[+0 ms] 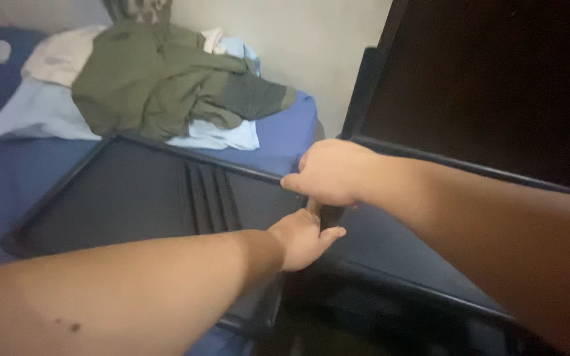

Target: The person assembles a black plastic shelving unit by inserting cylindrical rods into corner holes on multiple trays and stacking them. The person handles trays and rods, aligns and inserts rods, and stacks trays to build the unit.

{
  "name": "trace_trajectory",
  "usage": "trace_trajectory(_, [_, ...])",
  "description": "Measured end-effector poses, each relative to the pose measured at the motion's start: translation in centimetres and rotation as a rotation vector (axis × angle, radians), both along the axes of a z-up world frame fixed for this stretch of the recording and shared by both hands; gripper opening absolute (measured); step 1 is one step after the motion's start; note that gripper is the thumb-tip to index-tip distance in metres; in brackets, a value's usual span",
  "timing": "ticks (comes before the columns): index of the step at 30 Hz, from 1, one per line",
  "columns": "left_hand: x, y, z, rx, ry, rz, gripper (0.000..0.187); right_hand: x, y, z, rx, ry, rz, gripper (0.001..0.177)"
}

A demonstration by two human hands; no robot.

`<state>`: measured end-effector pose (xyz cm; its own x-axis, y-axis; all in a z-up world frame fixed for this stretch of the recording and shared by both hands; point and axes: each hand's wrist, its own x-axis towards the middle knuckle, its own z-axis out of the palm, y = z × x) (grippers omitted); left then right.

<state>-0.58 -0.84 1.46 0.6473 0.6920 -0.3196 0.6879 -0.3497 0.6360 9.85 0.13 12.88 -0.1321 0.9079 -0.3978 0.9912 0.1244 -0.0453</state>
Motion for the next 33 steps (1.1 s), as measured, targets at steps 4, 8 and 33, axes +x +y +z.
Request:
trace_trajectory(4, [0.2, 1.4, 0.6, 0.094, 0.176, -0.113, 0.085, -0.6, 0.1, 0.5, 0.001, 0.022, -0.029, 0.064])
trace_trajectory(8, [0.4, 2.3, 1.4, 0.123, -0.059, -0.096, 0.086, 0.5, 0.6, 0.3, 0.094, 0.189, -0.138, 0.075])
trace_trajectory(33, [2.7, 2.0, 0.5, -0.242, -0.555, 0.046, 0.035, 1.2, 1.3, -1.2, 0.065, 0.308, -0.31, 0.058])
